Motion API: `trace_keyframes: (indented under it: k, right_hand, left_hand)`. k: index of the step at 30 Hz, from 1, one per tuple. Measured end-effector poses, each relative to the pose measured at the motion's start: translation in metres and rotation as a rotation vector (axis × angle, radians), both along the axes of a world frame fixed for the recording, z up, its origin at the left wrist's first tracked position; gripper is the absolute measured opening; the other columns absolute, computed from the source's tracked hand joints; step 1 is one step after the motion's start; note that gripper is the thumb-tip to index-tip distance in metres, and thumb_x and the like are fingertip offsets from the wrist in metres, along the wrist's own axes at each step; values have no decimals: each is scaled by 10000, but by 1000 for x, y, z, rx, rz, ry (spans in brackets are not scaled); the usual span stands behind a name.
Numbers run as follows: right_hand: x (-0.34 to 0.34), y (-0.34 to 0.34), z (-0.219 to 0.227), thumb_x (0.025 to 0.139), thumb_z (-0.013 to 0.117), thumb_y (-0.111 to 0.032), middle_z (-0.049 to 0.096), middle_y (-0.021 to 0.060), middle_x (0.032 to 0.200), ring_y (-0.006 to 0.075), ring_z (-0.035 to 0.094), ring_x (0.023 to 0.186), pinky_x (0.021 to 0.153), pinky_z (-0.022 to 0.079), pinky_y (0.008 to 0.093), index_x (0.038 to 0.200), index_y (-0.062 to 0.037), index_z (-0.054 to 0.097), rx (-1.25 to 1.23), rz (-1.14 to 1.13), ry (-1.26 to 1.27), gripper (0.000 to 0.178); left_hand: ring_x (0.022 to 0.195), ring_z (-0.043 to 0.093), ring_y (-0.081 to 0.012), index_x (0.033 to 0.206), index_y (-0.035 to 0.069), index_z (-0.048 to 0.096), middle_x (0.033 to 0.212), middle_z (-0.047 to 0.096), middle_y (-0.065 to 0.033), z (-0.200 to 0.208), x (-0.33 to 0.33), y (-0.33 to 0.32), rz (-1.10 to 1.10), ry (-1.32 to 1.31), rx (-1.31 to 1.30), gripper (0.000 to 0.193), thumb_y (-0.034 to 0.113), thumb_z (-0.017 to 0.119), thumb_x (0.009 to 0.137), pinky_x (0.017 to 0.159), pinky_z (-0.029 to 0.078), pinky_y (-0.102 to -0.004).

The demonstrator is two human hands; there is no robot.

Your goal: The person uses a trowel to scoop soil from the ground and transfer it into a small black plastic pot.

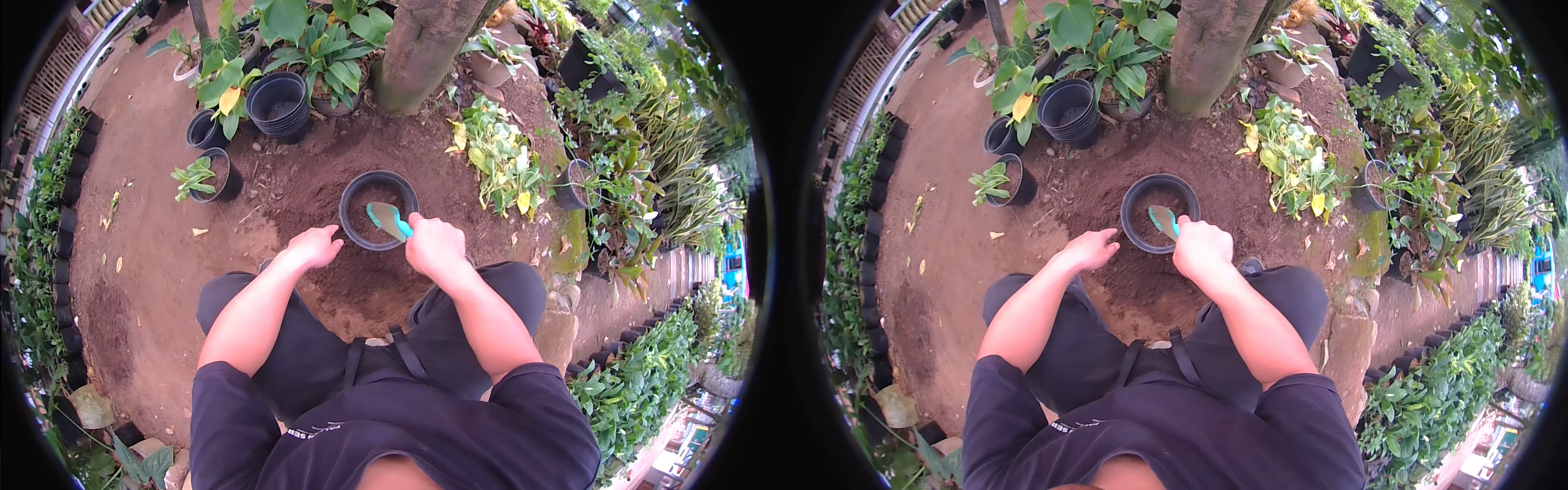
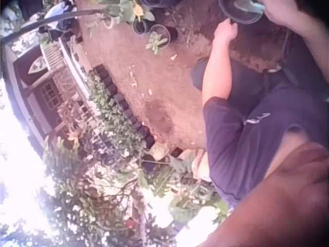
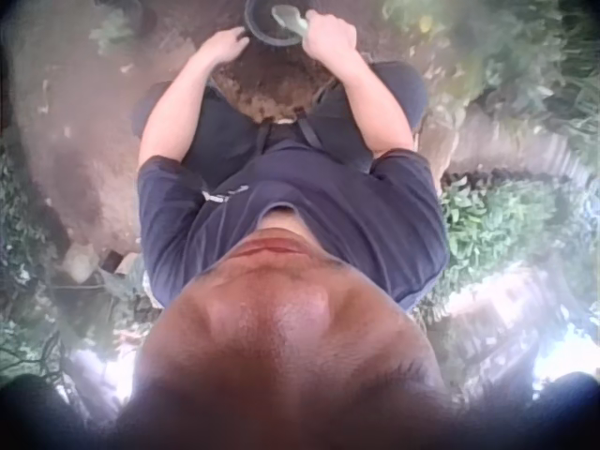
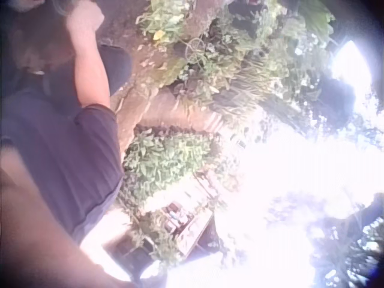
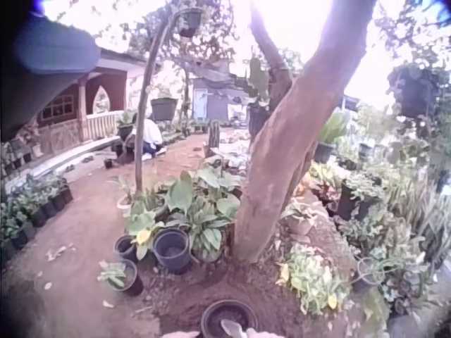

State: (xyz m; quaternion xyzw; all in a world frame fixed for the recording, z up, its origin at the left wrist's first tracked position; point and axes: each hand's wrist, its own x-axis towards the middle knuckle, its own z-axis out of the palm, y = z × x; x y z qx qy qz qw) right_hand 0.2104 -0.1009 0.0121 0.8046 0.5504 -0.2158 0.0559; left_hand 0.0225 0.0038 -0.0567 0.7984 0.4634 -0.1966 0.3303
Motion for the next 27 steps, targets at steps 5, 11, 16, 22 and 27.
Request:
trace_keyframes:
  k: [5,11,16,22,27]
  right_hand:
    - [8,16,-23,791,556,-172,654,151,815,330,648,793,689,508,449,969,-72,546,20,-18,-22,205]
    - [7,18,-11,791,566,-200,647,168,810,354,635,794,698,498,465,929,-93,556,55,-93,-17,174]
    - [9,26,-25,783,579,-196,644,167,782,356,636,777,684,498,472,922,-100,558,71,-76,-44,170]
    - [25,21,-33,768,593,-188,646,158,778,350,639,767,687,500,465,898,-91,578,38,-65,-76,162]
    - [15,21,-8,776,562,-166,654,140,794,332,647,777,692,507,444,924,-81,580,54,-21,-27,171]
  left_hand:
    - [1149,512,-304,1346,111,385,1242,533,-152,-17,12,14,19,115,-21,493,348,432,916,943,423,-420]
    - [1149,511,-305,1342,85,375,1245,525,-170,-36,23,23,42,159,-71,514,350,449,908,959,412,-413]
    - [1099,555,-287,1189,28,483,1170,583,-141,-34,43,23,158,150,-17,428,341,454,899,910,446,-403]
    - [1085,573,-275,1130,57,592,1150,604,-128,-40,55,25,253,217,15,341,262,464,890,903,451,-392]
    - [1095,551,-312,1188,49,532,1175,576,-157,-56,44,28,162,234,-22,398,301,418,901,919,445,-426]
